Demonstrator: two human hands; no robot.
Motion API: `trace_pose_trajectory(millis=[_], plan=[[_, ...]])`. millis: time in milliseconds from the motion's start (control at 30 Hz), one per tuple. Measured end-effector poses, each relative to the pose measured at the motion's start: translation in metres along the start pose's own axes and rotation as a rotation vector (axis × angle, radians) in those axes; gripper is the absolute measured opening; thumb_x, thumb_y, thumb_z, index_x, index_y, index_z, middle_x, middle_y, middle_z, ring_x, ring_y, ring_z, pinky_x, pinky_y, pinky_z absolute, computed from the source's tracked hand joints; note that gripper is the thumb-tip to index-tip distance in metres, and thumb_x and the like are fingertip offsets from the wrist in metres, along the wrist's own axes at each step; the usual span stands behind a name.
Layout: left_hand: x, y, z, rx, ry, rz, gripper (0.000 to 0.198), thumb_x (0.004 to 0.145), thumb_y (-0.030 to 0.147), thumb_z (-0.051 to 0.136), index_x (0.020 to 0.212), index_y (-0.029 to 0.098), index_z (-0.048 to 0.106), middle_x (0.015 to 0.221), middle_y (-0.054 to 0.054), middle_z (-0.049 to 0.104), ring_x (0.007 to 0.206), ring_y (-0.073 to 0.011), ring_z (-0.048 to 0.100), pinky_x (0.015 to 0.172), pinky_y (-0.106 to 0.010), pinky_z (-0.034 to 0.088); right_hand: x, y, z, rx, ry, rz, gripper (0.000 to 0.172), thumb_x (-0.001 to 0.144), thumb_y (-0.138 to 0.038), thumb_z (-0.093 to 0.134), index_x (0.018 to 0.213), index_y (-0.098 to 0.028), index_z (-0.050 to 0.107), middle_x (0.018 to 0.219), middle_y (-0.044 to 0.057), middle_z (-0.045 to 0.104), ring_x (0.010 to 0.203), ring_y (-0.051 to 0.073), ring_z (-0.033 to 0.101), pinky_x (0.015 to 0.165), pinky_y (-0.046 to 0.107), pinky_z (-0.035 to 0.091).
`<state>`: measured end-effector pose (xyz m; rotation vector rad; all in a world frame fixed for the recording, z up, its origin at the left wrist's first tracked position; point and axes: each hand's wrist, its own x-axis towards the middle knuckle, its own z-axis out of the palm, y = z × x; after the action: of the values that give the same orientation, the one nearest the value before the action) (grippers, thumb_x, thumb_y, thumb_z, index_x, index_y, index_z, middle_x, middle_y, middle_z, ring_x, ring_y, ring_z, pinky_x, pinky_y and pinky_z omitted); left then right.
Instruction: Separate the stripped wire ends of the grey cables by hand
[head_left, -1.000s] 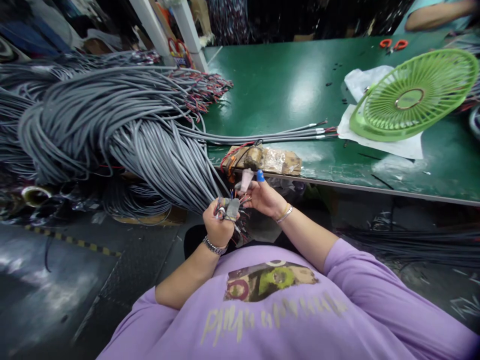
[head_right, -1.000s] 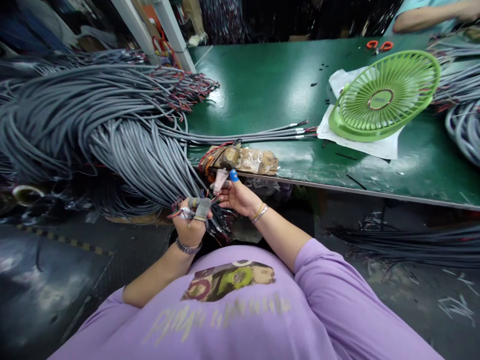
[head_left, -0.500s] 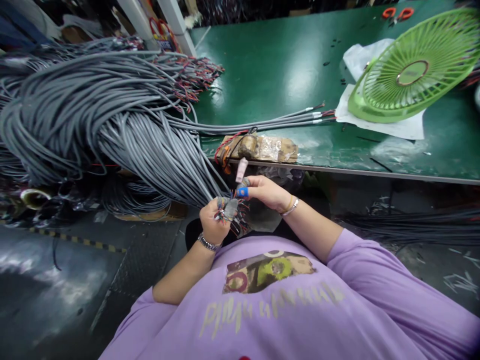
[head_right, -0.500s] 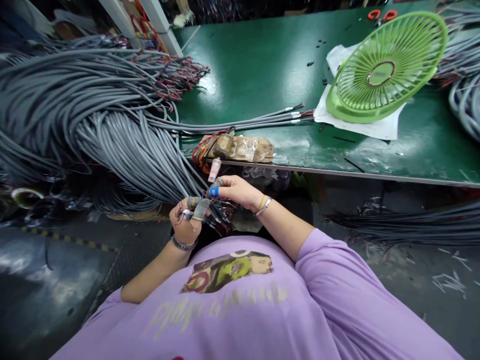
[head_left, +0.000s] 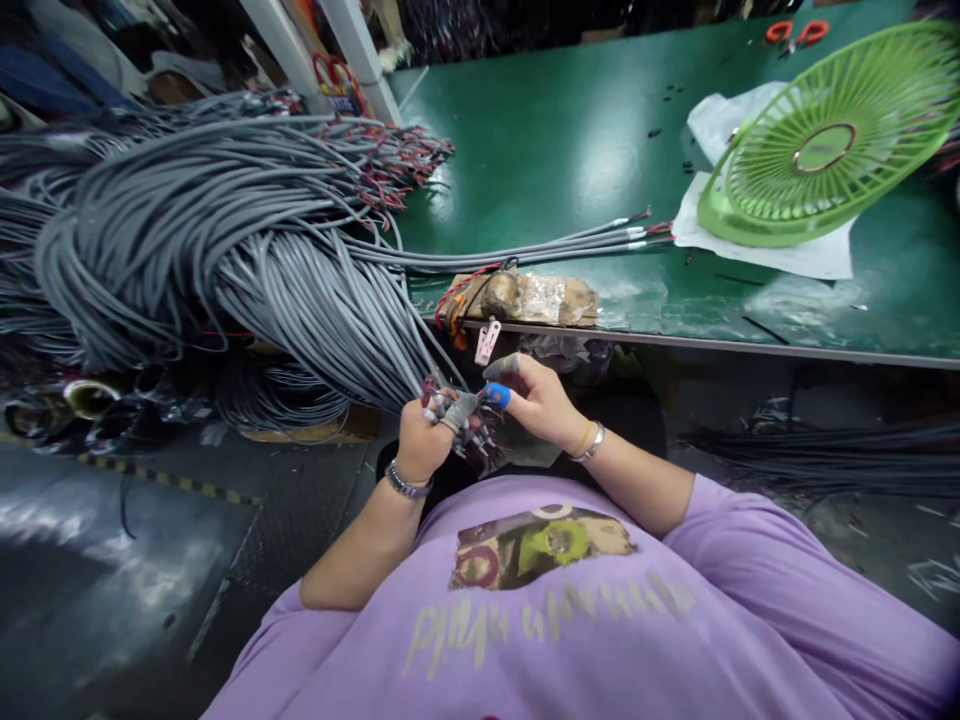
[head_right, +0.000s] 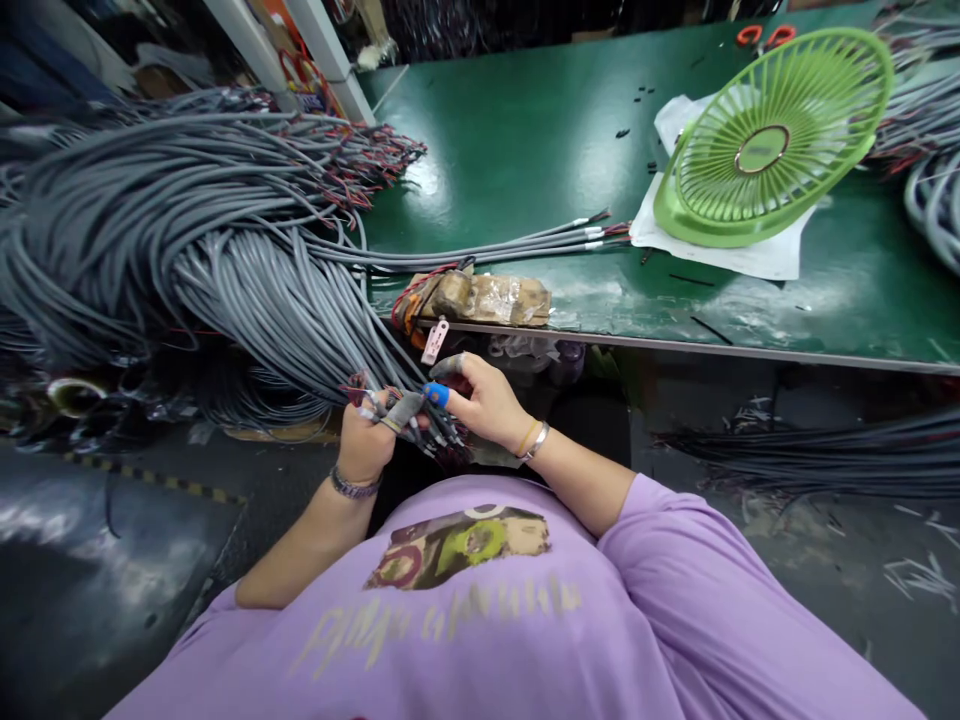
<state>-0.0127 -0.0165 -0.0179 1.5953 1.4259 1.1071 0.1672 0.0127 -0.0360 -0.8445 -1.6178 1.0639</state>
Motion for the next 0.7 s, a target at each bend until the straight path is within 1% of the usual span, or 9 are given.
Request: trace_pose_trajectory(millis=[100, 200, 333, 400, 467, 500, 567, 633, 700], plan=[[0.002, 0.0, 0.005, -0.09, 0.036, -0.009, 0.031, 0.074, 0.035, 0.073, 0.054, 0.014, 0.064, 0.053, -0.003, 0.066, 0.044, -0.01, 0.055, 0.045, -0.02, 0.043, -0.003, 0.004, 0.008, 0.27, -0.033, 0.254, 0.037, 0.076, -0.049, 0.071, 0.092, -0.018, 0.058, 0.079, 0.002, 0.062, 0.067, 0.013, 0.055, 0.061, 0.027, 0.045], [0.008, -0.002, 0.005, -0.162, -0.025, -0.037, 0.032, 0.07, 0.038, 0.077, 0.053, 0.014, 0.064, 0.051, -0.003, 0.065, 0.044, -0.0105, 0.055, 0.044, -0.02, 0.043, -0.003, 0.004, 0.014, 0.45, -0.038, 0.346, 0.04, 0.071, -0.052, 0.073, 0.083, -0.018, 0.057, 0.069, -0.001, 0.06, 0.06, 0.011, 0.052, 0.056, 0.024, 0.042], [0.012, -0.002, -0.001, -0.188, -0.243, -0.096, 0.028, 0.072, 0.04, 0.075, 0.064, 0.014, 0.069, 0.057, -0.005, 0.068, 0.047, -0.0134, 0.059, 0.045, -0.022, 0.046, 0.005, -0.001, 0.014, 0.518, -0.037, 0.378, 0.04, 0.067, -0.051, 0.077, 0.076, -0.016, 0.059, 0.063, -0.003, 0.058, 0.053, 0.008, 0.046, 0.052, 0.023, 0.038], [0.011, -0.003, -0.002, -0.11, -0.38, -0.035, 0.024, 0.072, 0.037, 0.074, 0.065, 0.015, 0.07, 0.059, -0.005, 0.068, 0.051, -0.014, 0.06, 0.049, -0.023, 0.047, 0.01, -0.004, 0.013, 0.501, -0.069, 0.378, 0.04, 0.065, -0.05, 0.078, 0.074, -0.016, 0.06, 0.062, -0.003, 0.058, 0.052, 0.008, 0.046, 0.052, 0.023, 0.038], [0.008, -0.006, -0.001, 0.001, -0.45, 0.061, 0.02, 0.072, 0.032, 0.074, 0.061, 0.015, 0.068, 0.057, -0.003, 0.066, 0.051, -0.0126, 0.059, 0.051, -0.022, 0.046, 0.014, -0.005, 0.012, 0.459, -0.069, 0.351, 0.039, 0.064, -0.048, 0.08, 0.073, -0.016, 0.06, 0.063, -0.003, 0.059, 0.054, 0.009, 0.047, 0.054, 0.023, 0.04], [0.006, -0.008, -0.001, 0.041, -0.44, 0.101, 0.02, 0.072, 0.03, 0.073, 0.059, 0.015, 0.067, 0.056, -0.003, 0.065, 0.05, -0.0116, 0.057, 0.051, -0.022, 0.045, 0.015, -0.005, 0.012, 0.435, -0.061, 0.333, 0.038, 0.064, -0.048, 0.08, 0.073, -0.016, 0.061, 0.064, -0.003, 0.059, 0.056, 0.009, 0.048, 0.056, 0.024, 0.041], [0.003, -0.013, 0.0, 0.06, -0.342, 0.117, 0.021, 0.073, 0.029, 0.071, 0.058, 0.015, 0.066, 0.055, -0.002, 0.065, 0.049, -0.0109, 0.056, 0.051, -0.022, 0.044, 0.014, -0.004, 0.011, 0.391, -0.046, 0.299, 0.037, 0.068, -0.05, 0.077, 0.075, -0.016, 0.064, 0.067, -0.001, 0.061, 0.06, 0.01, 0.051, 0.061, 0.025, 0.045], [0.001, -0.017, -0.001, 0.004, -0.238, 0.069, 0.022, 0.076, 0.029, 0.069, 0.06, 0.015, 0.066, 0.058, -0.004, 0.067, 0.051, -0.0122, 0.059, 0.053, -0.023, 0.046, 0.009, -0.001, 0.01, 0.363, -0.029, 0.26, 0.039, 0.075, -0.054, 0.071, 0.082, -0.016, 0.067, 0.074, 0.001, 0.065, 0.068, 0.012, 0.056, 0.069, 0.028, 0.048], [-0.001, -0.02, -0.003, -0.091, -0.182, 0.004, 0.022, 0.079, 0.032, 0.068, 0.066, 0.014, 0.068, 0.061, -0.005, 0.07, 0.053, -0.0136, 0.062, 0.053, -0.024, 0.049, 0.001, 0.004, 0.009, 0.375, 0.01, 0.237, 0.041, 0.08, -0.056, 0.065, 0.09, -0.016, 0.069, 0.083, 0.003, 0.067, 0.076, 0.014, 0.059, 0.075, 0.029, 0.049]])
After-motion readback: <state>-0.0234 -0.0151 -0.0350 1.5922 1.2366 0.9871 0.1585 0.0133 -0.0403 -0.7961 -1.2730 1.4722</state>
